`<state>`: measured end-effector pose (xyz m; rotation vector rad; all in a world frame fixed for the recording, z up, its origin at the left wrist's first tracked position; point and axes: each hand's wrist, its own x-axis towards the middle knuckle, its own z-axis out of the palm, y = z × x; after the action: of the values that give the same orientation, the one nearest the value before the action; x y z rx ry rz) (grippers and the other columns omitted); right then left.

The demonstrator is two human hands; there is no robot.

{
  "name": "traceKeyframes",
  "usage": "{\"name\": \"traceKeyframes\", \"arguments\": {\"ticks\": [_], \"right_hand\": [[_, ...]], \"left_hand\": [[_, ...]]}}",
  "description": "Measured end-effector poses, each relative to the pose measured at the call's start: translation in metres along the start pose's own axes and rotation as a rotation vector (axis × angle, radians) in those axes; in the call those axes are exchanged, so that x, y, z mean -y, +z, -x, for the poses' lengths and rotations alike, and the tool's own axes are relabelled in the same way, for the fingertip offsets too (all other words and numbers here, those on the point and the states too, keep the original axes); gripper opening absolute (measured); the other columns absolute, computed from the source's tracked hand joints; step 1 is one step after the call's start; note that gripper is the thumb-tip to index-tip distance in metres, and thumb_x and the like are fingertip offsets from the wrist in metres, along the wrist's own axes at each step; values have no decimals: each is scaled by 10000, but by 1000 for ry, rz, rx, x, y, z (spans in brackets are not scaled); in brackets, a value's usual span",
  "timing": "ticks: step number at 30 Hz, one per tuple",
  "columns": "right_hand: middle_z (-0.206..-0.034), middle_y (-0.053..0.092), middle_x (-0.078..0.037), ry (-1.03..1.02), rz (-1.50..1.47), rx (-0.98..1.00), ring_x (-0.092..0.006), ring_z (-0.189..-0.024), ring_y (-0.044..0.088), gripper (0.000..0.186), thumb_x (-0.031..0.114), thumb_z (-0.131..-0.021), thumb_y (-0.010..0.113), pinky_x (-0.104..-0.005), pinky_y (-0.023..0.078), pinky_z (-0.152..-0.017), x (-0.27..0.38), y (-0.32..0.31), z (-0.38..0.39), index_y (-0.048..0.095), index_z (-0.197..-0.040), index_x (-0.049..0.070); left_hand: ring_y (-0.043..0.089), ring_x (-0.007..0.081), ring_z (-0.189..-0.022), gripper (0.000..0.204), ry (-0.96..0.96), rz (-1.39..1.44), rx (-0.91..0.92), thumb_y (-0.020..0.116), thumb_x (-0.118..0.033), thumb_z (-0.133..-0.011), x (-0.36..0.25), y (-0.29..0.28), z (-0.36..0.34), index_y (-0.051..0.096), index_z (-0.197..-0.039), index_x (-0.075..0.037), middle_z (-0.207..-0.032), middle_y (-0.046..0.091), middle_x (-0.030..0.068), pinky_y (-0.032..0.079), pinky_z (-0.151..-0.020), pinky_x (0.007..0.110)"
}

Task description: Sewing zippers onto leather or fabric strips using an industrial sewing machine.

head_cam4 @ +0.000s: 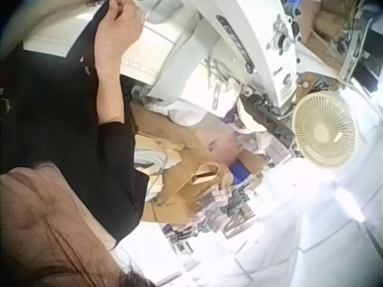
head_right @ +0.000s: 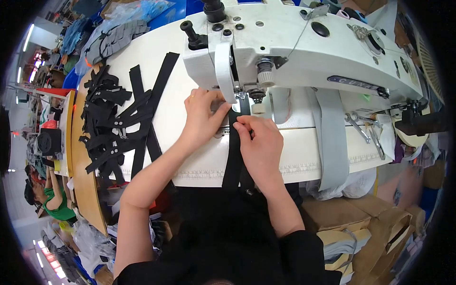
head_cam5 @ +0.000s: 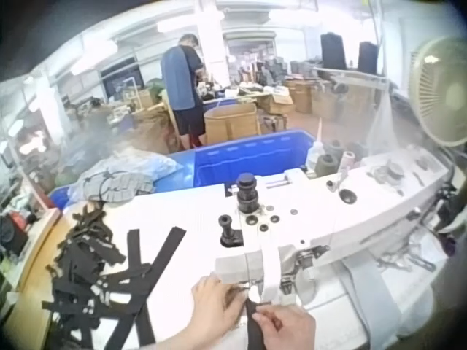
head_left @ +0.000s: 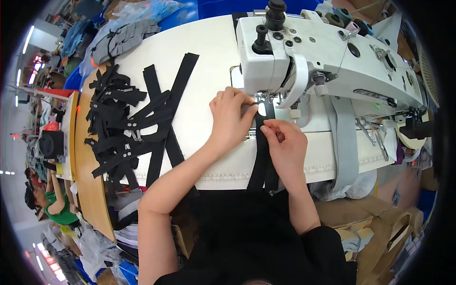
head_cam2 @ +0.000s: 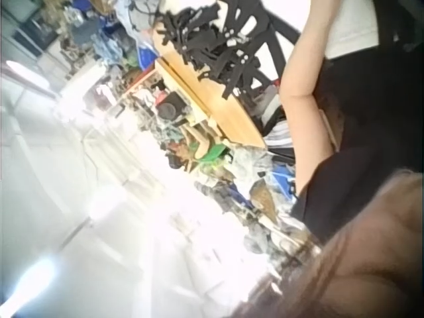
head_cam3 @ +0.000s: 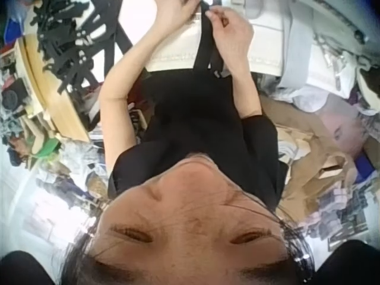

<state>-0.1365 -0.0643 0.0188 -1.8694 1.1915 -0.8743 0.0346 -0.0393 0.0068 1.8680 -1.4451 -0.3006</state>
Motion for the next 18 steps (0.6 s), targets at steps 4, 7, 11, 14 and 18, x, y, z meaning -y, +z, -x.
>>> {"name": "traceKeyframes", "arguments": {"ticks": [4,7,11,14,18], "right_hand": [[-943,717,-70,-256,179,63,-274,-865,638,139,125,-895,775,-385,543,-775,-4,-4,-5,766,-1013,52],[-1047,697,-76,-504,239,140,-308,-965,620,187,112,-899,760,-402,549,-818,-14,-16,-13,759,-1071,40],[-1123,675,-81,-582,188,255,-319,-1003,612,254,71,-882,752,-407,557,-839,-30,-28,-20,744,-1133,30],[-1128,678,-79,-658,176,238,-308,-1006,618,311,35,-856,755,-397,563,-833,-35,-28,-20,737,-1166,36],[-1151,674,-84,-659,185,226,-293,-1011,621,373,17,-837,759,-388,568,-820,-37,-25,-20,720,-1208,26]], "left_hand": [[589,260,-960,108,-178,30,133,764,-167,-836,9,3,-21,734,-897,-82,-968,665,65,354,-947,436],[607,267,-933,121,-200,38,135,750,-155,-820,11,6,-27,729,-897,-65,-855,668,71,369,-934,433],[608,283,-904,137,-180,37,91,717,-123,-813,9,11,-26,691,-892,-14,-744,643,82,388,-896,440],[602,296,-874,112,-171,27,93,688,-91,-809,9,13,-29,657,-875,-7,-699,620,88,393,-855,455],[595,305,-855,84,-148,18,63,670,-71,-802,10,19,-31,632,-852,-15,-677,603,89,395,-812,464]]}}
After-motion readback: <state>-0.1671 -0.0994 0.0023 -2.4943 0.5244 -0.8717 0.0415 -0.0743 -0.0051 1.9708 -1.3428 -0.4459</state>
